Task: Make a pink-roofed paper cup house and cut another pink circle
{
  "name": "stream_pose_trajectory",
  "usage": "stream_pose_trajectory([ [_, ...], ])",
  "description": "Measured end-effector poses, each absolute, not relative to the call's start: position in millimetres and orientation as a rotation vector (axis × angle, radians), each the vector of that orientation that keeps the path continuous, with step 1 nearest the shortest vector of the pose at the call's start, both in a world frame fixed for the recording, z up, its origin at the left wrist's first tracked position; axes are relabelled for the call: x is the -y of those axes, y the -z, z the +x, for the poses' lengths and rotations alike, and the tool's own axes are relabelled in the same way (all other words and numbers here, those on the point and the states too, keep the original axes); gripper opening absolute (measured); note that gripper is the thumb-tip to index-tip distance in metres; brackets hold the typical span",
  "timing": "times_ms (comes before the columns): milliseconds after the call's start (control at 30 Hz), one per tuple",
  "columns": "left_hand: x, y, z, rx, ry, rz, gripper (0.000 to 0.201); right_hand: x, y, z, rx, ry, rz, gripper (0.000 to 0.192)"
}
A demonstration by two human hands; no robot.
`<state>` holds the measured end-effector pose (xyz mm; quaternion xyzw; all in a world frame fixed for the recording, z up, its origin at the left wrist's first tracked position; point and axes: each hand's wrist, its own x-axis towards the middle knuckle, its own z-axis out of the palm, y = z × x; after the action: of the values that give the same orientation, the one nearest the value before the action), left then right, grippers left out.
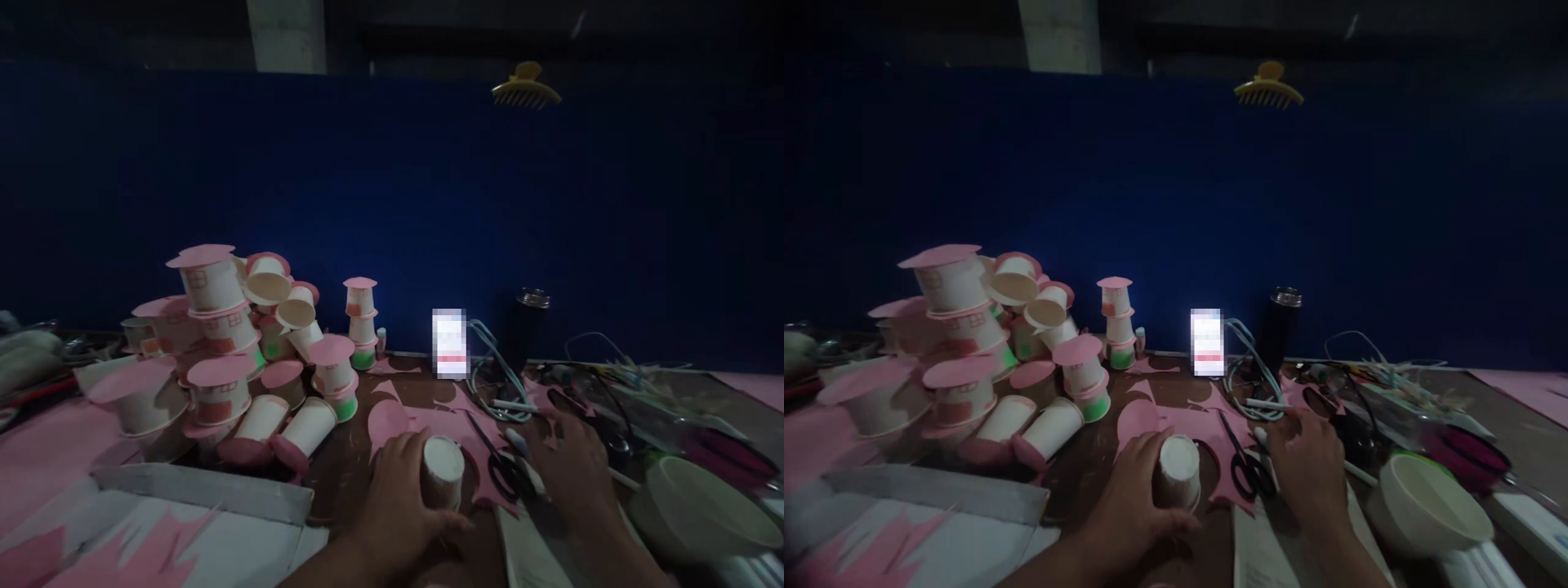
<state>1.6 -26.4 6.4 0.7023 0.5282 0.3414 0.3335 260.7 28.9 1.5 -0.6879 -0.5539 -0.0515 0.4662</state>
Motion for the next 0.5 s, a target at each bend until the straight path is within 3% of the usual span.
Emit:
stream_pose_trajectory([
  [67, 27.7, -9.7, -1.5, -1.370, -0.893, 1.879, 0.102, -26.2, -3.3, 256.8, 1.396, 0.143, -1.654, 0.035],
  [167, 22.9, -17.6, -11.6, -1.349, -1.037, 1.963, 0.073, -20.3, -6.1, 249.7, 1.438, 0.140, -1.596, 0.034],
  [300, 2.0, -32.0, -34.3, -1.594, -1.320, 1.797, 0.053, -13.7, -9.6, 241.5, 1.472, 0.085, -1.544, 0.029],
  [500, -23.6, -41.5, -46.9, -2.036, -0.657, 2.024, 0.030, -9.6, -6.4, 231.6, 1.564, -0.029, -1.485, 0.021],
])
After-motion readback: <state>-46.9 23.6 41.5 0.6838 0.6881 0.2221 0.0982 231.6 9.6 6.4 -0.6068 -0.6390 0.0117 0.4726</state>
